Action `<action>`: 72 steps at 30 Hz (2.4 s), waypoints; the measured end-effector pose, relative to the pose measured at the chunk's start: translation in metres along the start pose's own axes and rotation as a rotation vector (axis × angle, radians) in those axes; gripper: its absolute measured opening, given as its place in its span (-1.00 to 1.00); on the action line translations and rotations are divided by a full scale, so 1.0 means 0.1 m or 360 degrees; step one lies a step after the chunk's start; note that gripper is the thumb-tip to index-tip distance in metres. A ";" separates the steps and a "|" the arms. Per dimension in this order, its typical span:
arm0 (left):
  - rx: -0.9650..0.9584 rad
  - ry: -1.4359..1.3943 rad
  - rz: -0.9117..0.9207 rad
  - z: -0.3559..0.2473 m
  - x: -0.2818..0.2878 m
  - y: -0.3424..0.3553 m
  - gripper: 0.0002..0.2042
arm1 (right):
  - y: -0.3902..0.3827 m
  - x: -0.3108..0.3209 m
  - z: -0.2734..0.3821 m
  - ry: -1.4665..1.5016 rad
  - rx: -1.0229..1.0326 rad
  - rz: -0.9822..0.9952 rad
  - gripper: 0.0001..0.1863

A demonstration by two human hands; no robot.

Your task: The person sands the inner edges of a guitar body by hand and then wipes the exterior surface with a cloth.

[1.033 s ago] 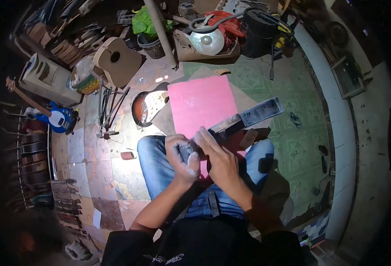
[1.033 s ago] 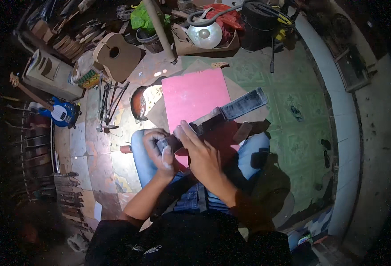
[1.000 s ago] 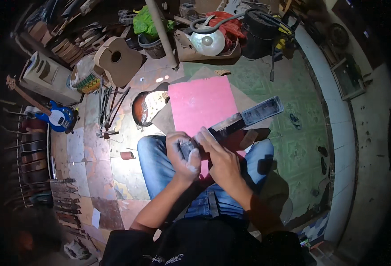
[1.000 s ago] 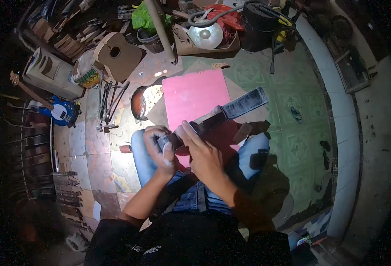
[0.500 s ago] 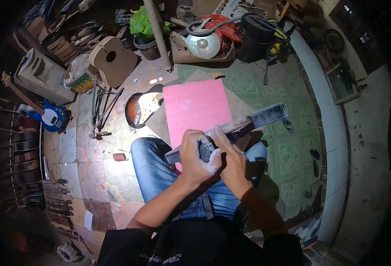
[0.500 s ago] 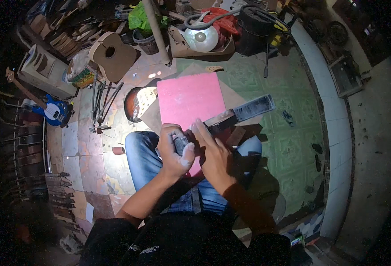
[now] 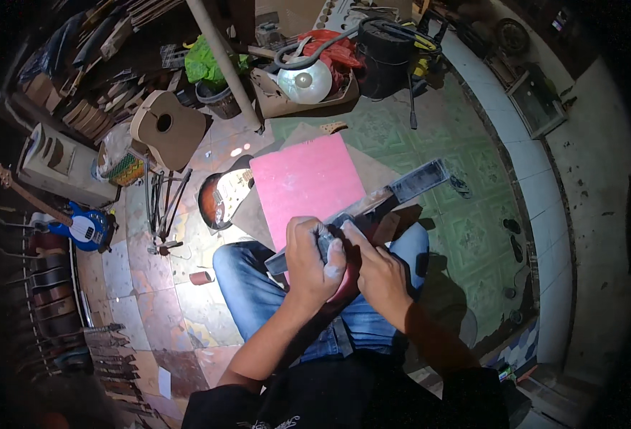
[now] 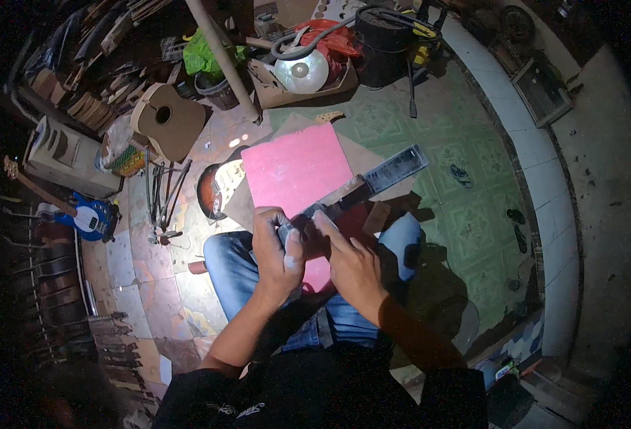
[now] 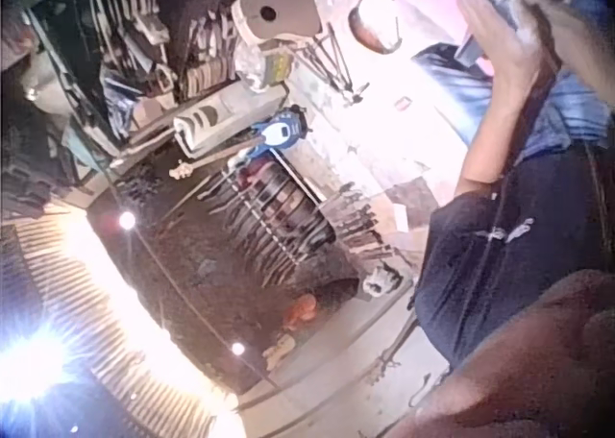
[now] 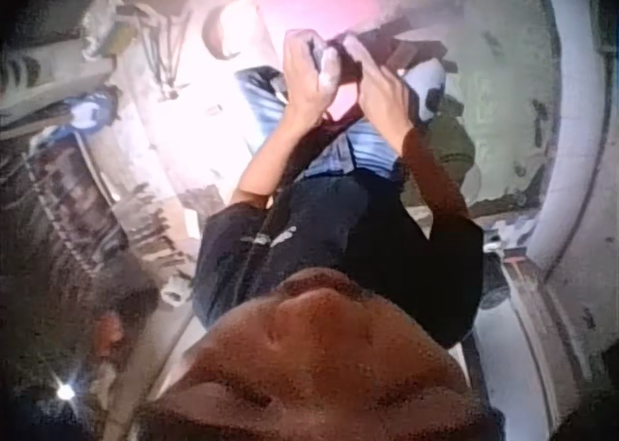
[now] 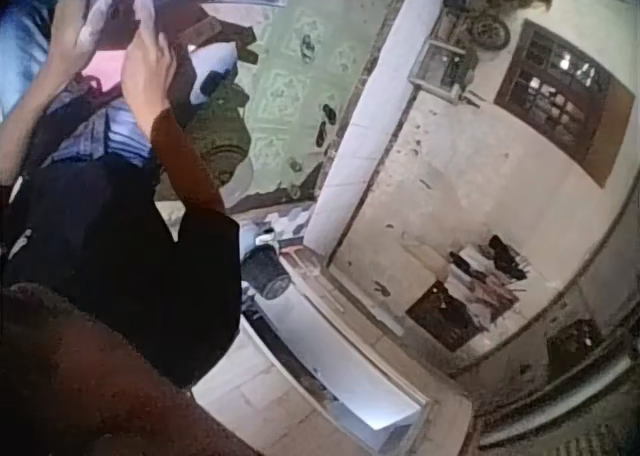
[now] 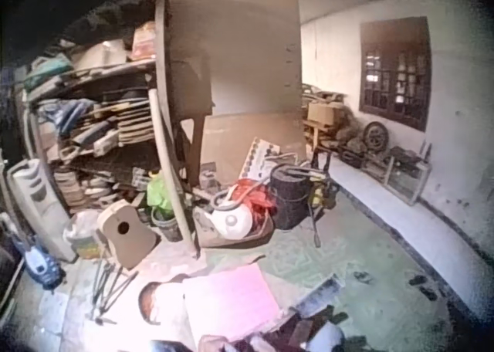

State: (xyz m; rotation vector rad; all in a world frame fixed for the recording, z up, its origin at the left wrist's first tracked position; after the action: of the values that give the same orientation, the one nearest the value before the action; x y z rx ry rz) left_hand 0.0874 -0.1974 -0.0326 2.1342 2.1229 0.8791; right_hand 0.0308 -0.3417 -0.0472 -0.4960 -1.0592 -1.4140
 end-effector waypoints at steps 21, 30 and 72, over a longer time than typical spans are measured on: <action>0.0124 -0.0108 -0.0162 0.31 0.22 -0.38 -0.47 | -0.12 -0.25 0.28 0.1150 0.0037 0.0241 -0.31; 0.0099 -0.0225 -0.0189 0.32 0.25 -0.37 -0.53 | -0.06 -0.23 0.31 0.0890 -0.0157 0.0589 -0.32; 0.0000 -0.0313 -0.0265 0.19 0.04 0.02 -0.65 | 0.27 -0.06 0.15 0.0340 0.0138 -0.0027 -0.53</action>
State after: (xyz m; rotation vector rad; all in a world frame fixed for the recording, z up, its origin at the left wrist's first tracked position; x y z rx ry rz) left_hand 0.0966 -0.1865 -0.0466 1.9187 2.1602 0.6261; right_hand 0.0528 -0.3215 -0.0370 -0.2665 -0.9490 -1.3959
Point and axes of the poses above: each hand's wrist, its own y-axis towards the middle knuckle, its own x-axis out of the back of the hand, z = x × y, the point moved 3 cm from there along y, towards the middle knuckle, and after that the axes turned 9 degrees about x, right-handed, at the moved point
